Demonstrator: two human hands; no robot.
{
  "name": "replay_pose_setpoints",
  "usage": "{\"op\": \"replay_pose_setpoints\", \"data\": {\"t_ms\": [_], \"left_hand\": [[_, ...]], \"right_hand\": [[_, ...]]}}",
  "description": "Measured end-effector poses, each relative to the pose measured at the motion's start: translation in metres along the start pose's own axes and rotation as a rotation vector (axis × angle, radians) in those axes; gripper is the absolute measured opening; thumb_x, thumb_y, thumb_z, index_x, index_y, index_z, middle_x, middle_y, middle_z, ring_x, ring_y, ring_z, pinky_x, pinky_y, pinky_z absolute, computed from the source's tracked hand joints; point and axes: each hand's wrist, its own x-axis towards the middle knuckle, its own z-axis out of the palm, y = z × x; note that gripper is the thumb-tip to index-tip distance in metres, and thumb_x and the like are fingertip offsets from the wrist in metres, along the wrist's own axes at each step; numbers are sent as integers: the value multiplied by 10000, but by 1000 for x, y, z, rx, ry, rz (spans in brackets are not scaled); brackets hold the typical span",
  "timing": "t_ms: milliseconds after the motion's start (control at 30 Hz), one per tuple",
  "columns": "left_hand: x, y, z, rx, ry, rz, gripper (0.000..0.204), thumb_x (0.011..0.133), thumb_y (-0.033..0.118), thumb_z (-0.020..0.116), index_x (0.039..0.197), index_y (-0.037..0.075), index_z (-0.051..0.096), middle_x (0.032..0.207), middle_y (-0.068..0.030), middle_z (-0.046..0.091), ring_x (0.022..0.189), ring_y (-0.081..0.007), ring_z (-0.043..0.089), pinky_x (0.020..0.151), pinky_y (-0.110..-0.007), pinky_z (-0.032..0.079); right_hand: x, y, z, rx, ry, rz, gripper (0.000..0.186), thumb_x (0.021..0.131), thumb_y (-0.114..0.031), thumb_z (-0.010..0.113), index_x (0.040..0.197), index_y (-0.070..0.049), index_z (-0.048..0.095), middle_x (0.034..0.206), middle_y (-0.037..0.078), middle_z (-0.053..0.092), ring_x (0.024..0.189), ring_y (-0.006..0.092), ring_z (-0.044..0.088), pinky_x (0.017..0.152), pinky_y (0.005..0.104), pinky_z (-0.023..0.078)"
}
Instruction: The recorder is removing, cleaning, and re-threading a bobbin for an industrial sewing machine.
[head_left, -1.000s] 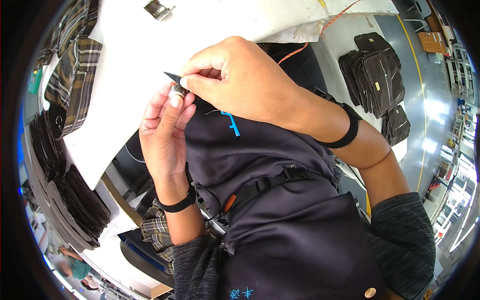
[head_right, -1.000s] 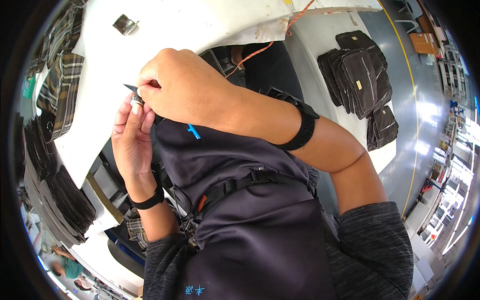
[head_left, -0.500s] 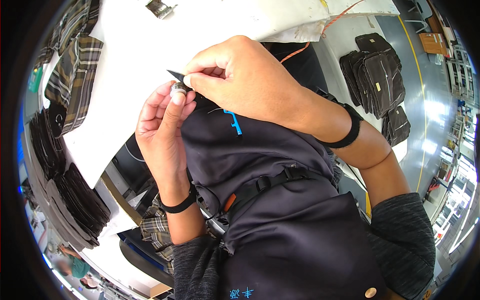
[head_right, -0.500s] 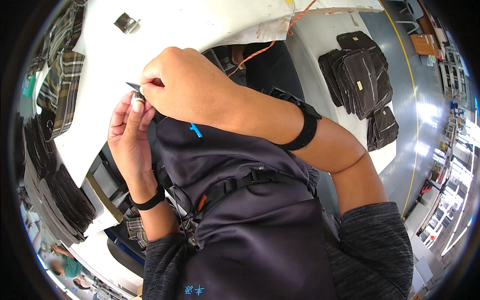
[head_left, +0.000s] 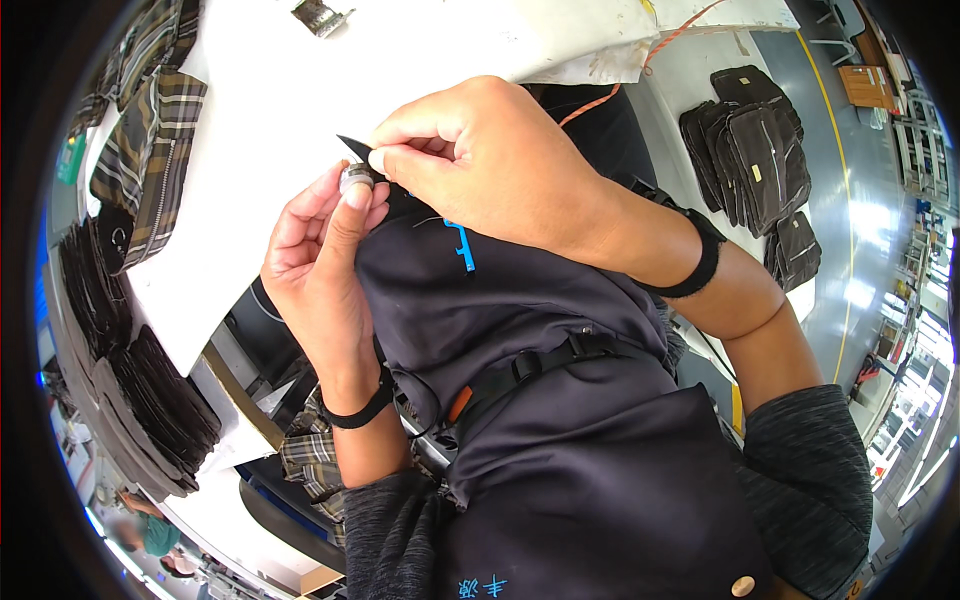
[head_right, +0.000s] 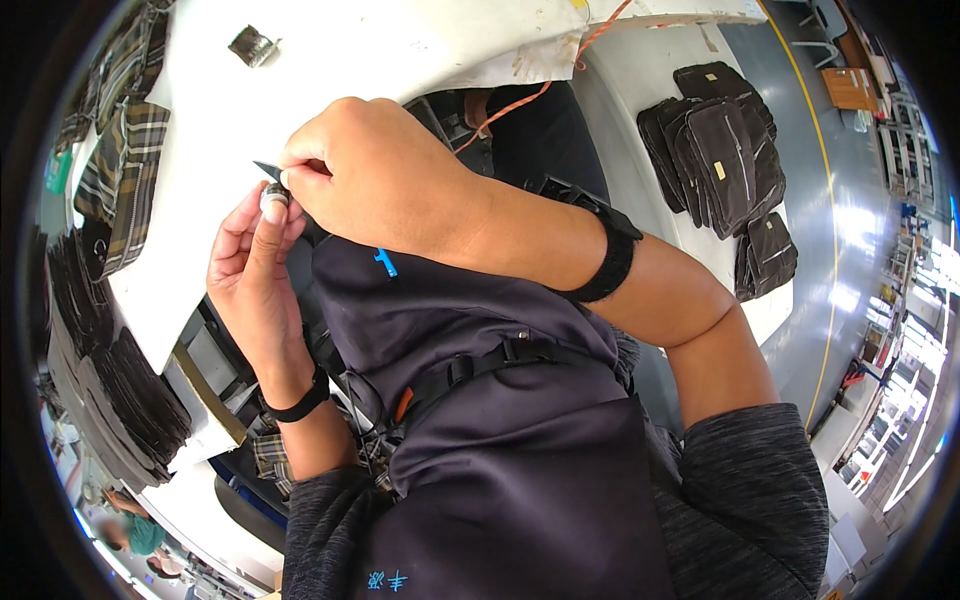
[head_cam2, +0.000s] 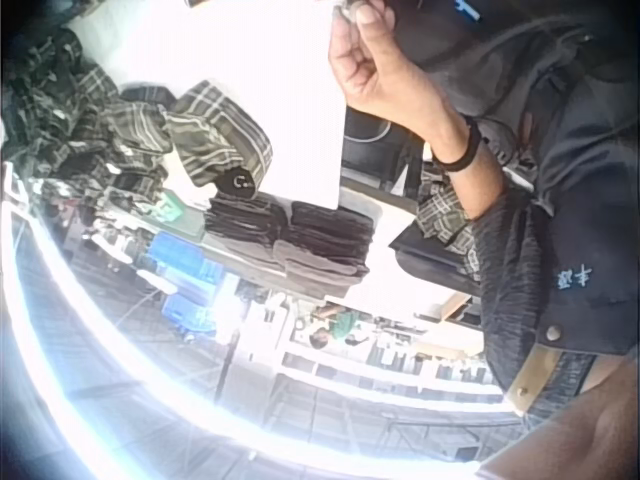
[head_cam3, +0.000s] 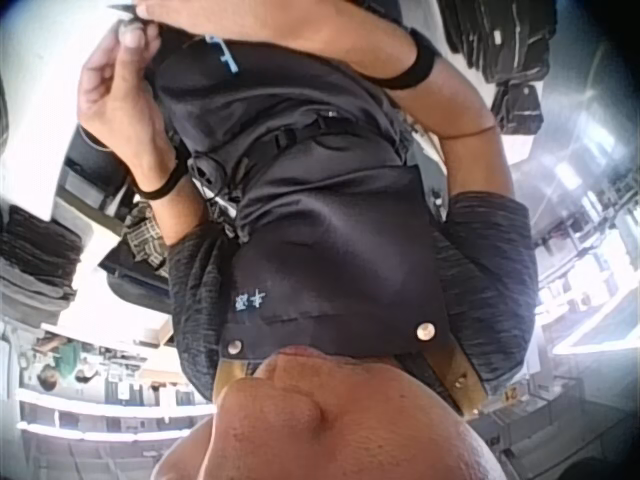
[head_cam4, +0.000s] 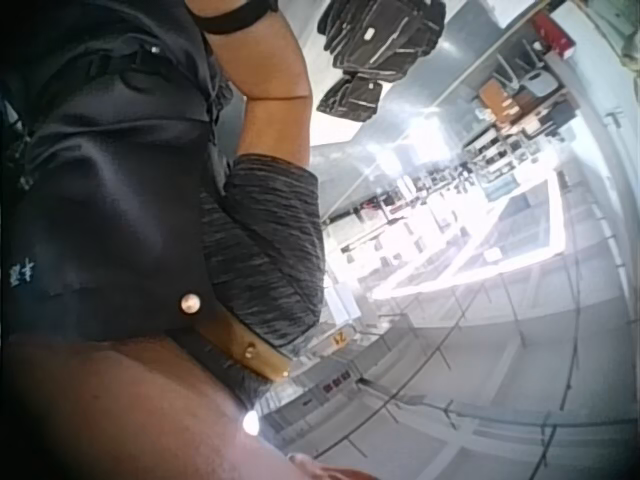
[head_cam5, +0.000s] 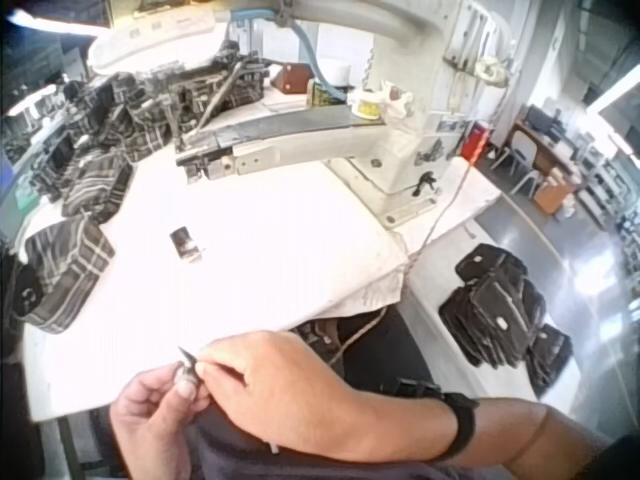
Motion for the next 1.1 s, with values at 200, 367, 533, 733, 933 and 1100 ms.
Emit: {"op": "replay_pose_setpoints", "data": {"t_ms": [200,367,533,733,933,1100], "left_hand": [[0,-2,1,24,0,98,258,918,-23,719,1163,-87,674,1020,-172,742,918,-209,744,864,-324,622],[-1,-6,0,40,-28,111,259,920,-32,712,1170,-87,673,1019,-175,746,916,-204,746,870,-327,620],[-3,-5,2,78,-19,156,251,925,-36,705,1168,-90,671,1022,-168,745,921,-203,744,870,-332,620],[-1,-7,0,81,-30,141,240,930,-23,706,1157,-92,669,1024,-168,742,925,-203,743,870,-324,619],[5,-6,4,43,-4,86,238,934,6,715,1151,-80,673,1025,-158,740,910,-207,744,830,-307,622],[6,-4,2,24,-5,52,246,936,19,717,1161,-69,673,1010,-142,740,890,-195,741,793,-298,620]], "right_hand": [[0,5,0,51,-1,-4,117,935,-61,659,937,33,730,641,24,616,594,50,483,540,261,396],[-2,6,0,58,-5,-19,118,934,-54,648,922,32,728,639,20,614,599,44,476,539,252,391],[0,8,2,130,41,-18,150,821,-65,625,707,29,651,579,165,592,474,234,522,518,358,436],[-3,7,-1,188,6,68,172,839,-75,630,717,44,655,568,152,600,465,183,526,504,338,433],[2,7,3,149,84,-11,150,832,-72,636,736,36,678,578,146,614,475,208,560,509,352,450],[2,9,3,128,31,-16,138,918,-58,637,843,37,703,611,-23,574,556,20,472,490,233,377]]}}
